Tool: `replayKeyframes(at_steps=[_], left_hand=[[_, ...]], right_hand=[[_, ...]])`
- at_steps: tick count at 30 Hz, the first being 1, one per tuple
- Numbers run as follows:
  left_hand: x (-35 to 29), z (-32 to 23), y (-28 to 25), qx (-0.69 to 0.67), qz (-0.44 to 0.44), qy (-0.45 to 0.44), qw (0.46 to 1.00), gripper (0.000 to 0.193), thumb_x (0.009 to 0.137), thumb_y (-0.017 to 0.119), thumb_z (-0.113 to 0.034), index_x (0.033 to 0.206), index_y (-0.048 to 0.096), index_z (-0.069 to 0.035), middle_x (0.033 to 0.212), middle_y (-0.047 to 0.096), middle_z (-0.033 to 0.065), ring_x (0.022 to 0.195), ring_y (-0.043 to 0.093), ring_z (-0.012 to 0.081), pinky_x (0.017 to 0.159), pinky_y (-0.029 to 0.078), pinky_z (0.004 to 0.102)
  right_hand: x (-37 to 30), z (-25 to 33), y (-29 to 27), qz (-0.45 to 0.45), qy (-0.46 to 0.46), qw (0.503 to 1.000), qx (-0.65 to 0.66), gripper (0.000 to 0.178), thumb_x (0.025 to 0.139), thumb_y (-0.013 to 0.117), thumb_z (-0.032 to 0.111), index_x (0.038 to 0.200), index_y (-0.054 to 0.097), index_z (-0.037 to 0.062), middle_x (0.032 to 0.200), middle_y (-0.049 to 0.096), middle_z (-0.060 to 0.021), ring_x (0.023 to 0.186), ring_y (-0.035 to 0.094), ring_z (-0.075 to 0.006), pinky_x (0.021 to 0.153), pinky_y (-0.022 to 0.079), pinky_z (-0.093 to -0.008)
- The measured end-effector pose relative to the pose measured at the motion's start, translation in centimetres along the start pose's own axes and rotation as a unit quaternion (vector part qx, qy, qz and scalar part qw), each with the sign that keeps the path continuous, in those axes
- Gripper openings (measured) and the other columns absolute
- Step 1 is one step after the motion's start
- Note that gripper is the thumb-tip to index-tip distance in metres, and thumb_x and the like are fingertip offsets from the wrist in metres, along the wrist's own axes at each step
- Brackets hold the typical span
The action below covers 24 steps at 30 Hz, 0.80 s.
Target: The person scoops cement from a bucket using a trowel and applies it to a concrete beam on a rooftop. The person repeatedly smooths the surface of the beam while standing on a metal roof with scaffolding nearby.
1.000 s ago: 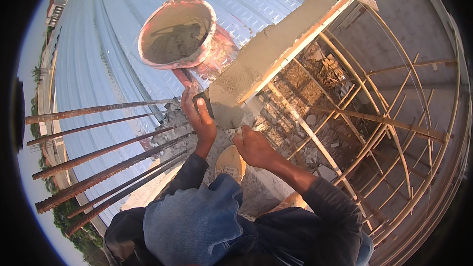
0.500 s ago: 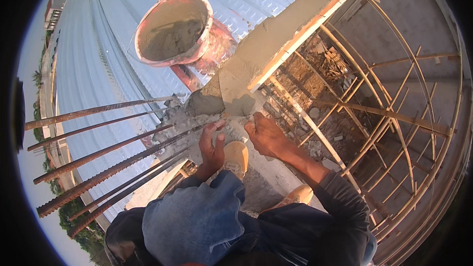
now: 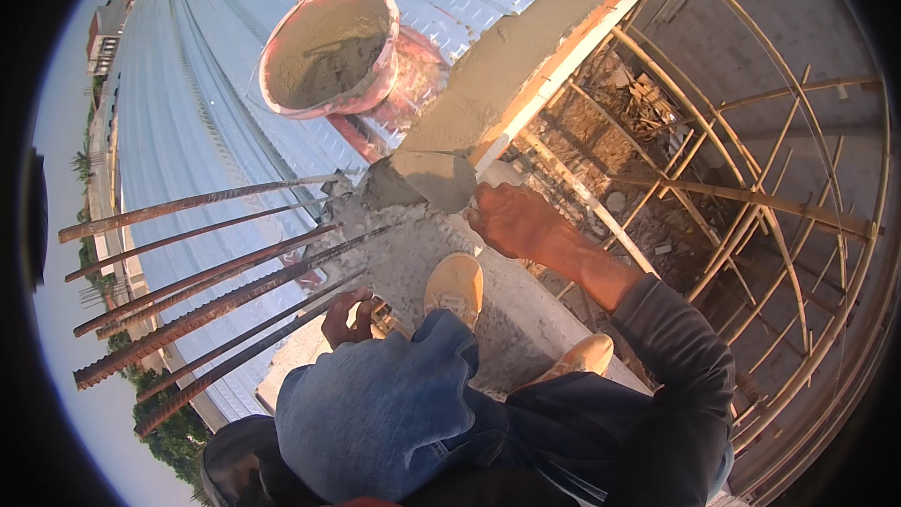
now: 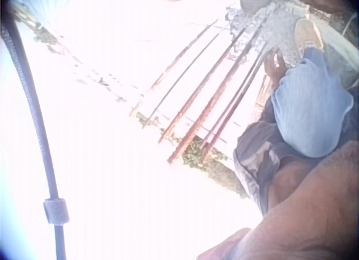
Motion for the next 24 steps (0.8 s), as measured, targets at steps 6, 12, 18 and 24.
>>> replayKeyframes(at_steps=[6, 12, 18, 24], left_hand=[[-0.3, -3.3, -5.3, 0.053, 0.012, 0.029, 0.998, 0.022, 0.092, 0.078, -0.005, 0.113, 0.072, 0.0, 0.1, 0.077, 0.0162, 0.09, 0.075, 0.0336, 0.082, 0.061, 0.0408], [-3.7, -1.8, -5.5, 0.019, 0.045, -0.114, 0.992, 0.025, 0.095, 0.078, -0.007, 0.117, 0.071, 0.001, 0.1, 0.076, 0.0161, 0.088, 0.076, 0.026, 0.082, 0.06, 0.0376], [-6.6, 1.6, -6.8, -0.03, -0.04, -0.335, 0.941, 0.026, 0.1, 0.074, -0.008, 0.123, 0.066, 0.001, 0.096, 0.074, 0.0075, 0.087, 0.072, 0.0171, 0.08, 0.057, 0.03], [-6.9, 2.5, -8.4, -0.087, -0.134, -0.342, 0.926, 0.075, 0.093, 0.082, -0.023, 0.153, 0.04, -0.005, 0.139, 0.055, 0.0131, 0.119, 0.063, 0.0227, 0.096, 0.053, 0.0357]], right_hand=[[0.0, 0.2, -3.4, 0.005, -0.013, 1.0, -0.023, 0.042, 0.11, 0.055, 0.034, 0.122, 0.058, -0.0055, 0.098, 0.071, -0.0283, 0.103, 0.07, -0.0441, 0.088, 0.056, -0.055], [2.9, -3.1, -5.7, -0.136, 0.039, 0.988, -0.057, 0.039, 0.108, 0.058, 0.032, 0.118, 0.059, -0.006, 0.087, 0.07, -0.0288, 0.094, 0.07, -0.0474, 0.084, 0.055, -0.0567], [2.0, -1.3, -1.0, -0.006, -0.004, 1.0, 0.024, 0.043, 0.109, 0.058, 0.035, 0.123, 0.062, -0.0064, 0.095, 0.071, -0.0276, 0.095, 0.07, -0.0457, 0.085, 0.057, -0.0539], [-0.5, 0.1, -1.2, -0.001, -0.021, 1.0, -0.012, 0.044, 0.109, 0.059, 0.037, 0.124, 0.064, -0.0036, 0.098, 0.073, -0.0233, 0.098, 0.072, -0.0419, 0.085, 0.058, -0.0524]])
Point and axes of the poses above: each hand's wrist, its own x-axis towards the middle knuckle, its own y-axis out of the palm, z = x × y, the point moved 3 cm from there along x, towards the middle knuckle
